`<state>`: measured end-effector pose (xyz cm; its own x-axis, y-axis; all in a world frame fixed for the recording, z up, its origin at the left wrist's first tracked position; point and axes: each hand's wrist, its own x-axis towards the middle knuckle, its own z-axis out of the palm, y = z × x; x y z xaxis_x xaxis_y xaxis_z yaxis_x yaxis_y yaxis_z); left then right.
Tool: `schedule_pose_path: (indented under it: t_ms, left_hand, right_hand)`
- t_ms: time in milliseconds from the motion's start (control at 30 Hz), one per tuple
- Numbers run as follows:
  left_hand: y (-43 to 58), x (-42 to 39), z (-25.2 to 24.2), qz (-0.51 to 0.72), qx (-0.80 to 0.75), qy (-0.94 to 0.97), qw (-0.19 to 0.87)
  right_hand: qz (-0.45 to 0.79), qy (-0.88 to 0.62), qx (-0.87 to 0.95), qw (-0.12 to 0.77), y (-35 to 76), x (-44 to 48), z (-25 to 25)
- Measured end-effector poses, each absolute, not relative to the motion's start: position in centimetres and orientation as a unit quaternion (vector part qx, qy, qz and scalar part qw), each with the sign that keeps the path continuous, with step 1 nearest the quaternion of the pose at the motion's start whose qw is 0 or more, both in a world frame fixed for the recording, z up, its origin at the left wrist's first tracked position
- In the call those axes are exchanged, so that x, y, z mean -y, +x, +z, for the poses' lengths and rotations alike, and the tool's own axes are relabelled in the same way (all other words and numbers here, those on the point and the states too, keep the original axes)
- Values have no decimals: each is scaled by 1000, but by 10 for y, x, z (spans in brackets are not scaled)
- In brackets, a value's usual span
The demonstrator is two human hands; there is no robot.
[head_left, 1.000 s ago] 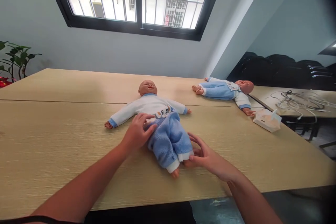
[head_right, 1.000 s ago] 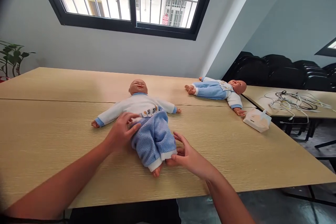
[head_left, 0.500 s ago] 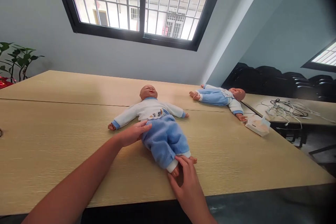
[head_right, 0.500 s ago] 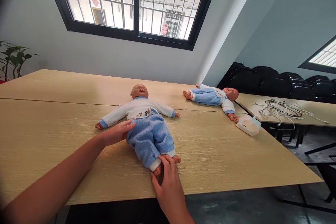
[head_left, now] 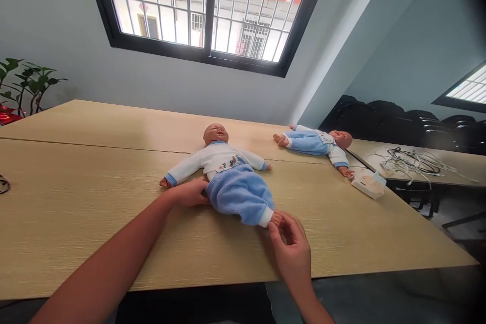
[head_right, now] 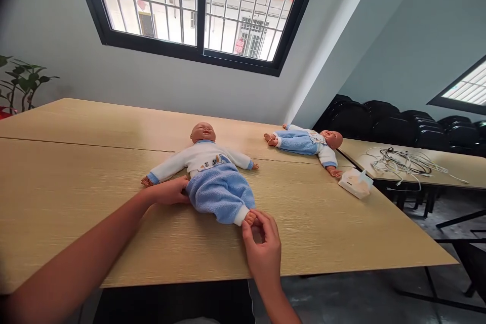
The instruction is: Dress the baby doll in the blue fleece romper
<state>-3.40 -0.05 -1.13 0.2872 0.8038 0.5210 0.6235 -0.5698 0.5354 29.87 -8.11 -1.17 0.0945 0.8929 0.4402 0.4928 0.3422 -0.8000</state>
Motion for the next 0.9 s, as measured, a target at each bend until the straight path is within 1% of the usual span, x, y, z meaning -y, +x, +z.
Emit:
schedule_pose_path:
  t_ms: [33,67,100,167,367,533,700,900]
  left_hand:
    - [-31,-1,-12,369,-428,815,131]
    - [-29,-4,-13,344,-417,823,171]
    - [-28,-6,-13,324,-419,821,214]
    - [-29,-11,-14,317,-453,795,250]
    - [-37,-29,-31,337,-570,710,239]
    - [-39,-39,-43,360,-654,634,204]
    - [-32,-28,-39,379,-661,612,211]
    - [4,23,-55,444,-646,571,244]
  right_hand:
    - [189,-539,640,514,298,80,-9]
    - [186,-541,638,516,298,80,-6]
    - [184,-543,639,514,298,81,-3]
    - [170,-546,648,503,299,86,2]
    - [161,-545,678,466,312,119,11]
    - [147,-543,685,462,322,154,-6]
    - [153,-518,707,456,306,167,-26]
    - [126,-444,777,427,262,170,-28]
